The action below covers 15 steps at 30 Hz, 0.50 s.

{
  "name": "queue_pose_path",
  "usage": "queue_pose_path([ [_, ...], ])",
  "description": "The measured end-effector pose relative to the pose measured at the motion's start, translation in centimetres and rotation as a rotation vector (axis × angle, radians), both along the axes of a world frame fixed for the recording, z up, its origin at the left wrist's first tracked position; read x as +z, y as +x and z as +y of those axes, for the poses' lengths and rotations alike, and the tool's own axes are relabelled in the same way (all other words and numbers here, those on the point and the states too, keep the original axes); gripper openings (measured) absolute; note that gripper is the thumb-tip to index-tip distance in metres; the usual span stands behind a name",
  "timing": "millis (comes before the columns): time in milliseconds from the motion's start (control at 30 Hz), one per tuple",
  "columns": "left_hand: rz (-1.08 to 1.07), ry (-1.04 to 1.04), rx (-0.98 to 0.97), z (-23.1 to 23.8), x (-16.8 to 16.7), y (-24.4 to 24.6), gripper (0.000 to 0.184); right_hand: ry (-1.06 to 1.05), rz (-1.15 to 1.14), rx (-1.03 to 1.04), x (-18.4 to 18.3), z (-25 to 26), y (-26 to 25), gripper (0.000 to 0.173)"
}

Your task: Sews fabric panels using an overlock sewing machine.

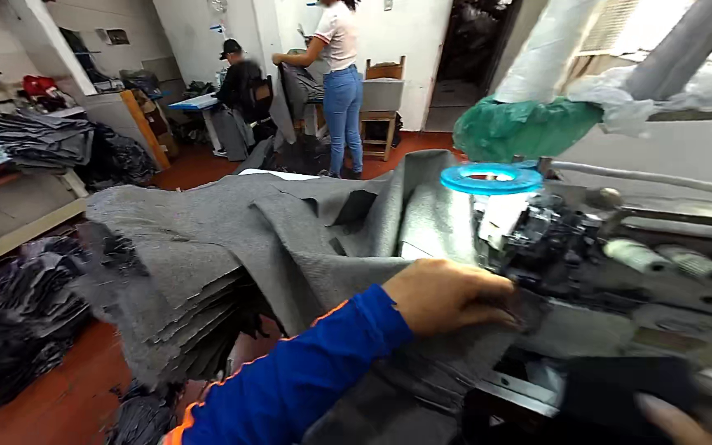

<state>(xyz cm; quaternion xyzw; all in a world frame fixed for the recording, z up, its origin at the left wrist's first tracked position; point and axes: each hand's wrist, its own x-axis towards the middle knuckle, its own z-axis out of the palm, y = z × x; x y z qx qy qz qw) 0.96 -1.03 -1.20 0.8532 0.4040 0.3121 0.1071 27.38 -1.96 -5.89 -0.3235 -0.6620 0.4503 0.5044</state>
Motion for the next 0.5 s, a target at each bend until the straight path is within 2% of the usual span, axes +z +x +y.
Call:
queue_pose_path([
  [67,-0.003,0.05,-0.018,-0.6,0.0,-0.1,0.016,0.002,-0.025,-0.187,-2.0,-0.9,-3.1,0.02],
  [133,-0.05,0.147,-0.033,-0.8,-0.6,-0.3,0.015,0.069,0.003,-0.284,-2.8,-1.0,-6.2,0.024],
  [200,-0.093,0.186,-0.014,-0.8,-1.2,-0.4,0.017,0.078,0.136,-0.256,-2.7,-0.5,-8.6,0.027],
  [300,-0.193,0.229,0.042,-0.4,-2.1,-0.4,0.015,-0.019,0.4,-0.133,-1.9,-0.4,-10.9,0.022],
  [500,-0.329,0.124,0.101,0.0,-2.5,-1.0,0.01,-0.168,0.559,-0.027,-1.8,-0.3,-12.4,0.015],
])
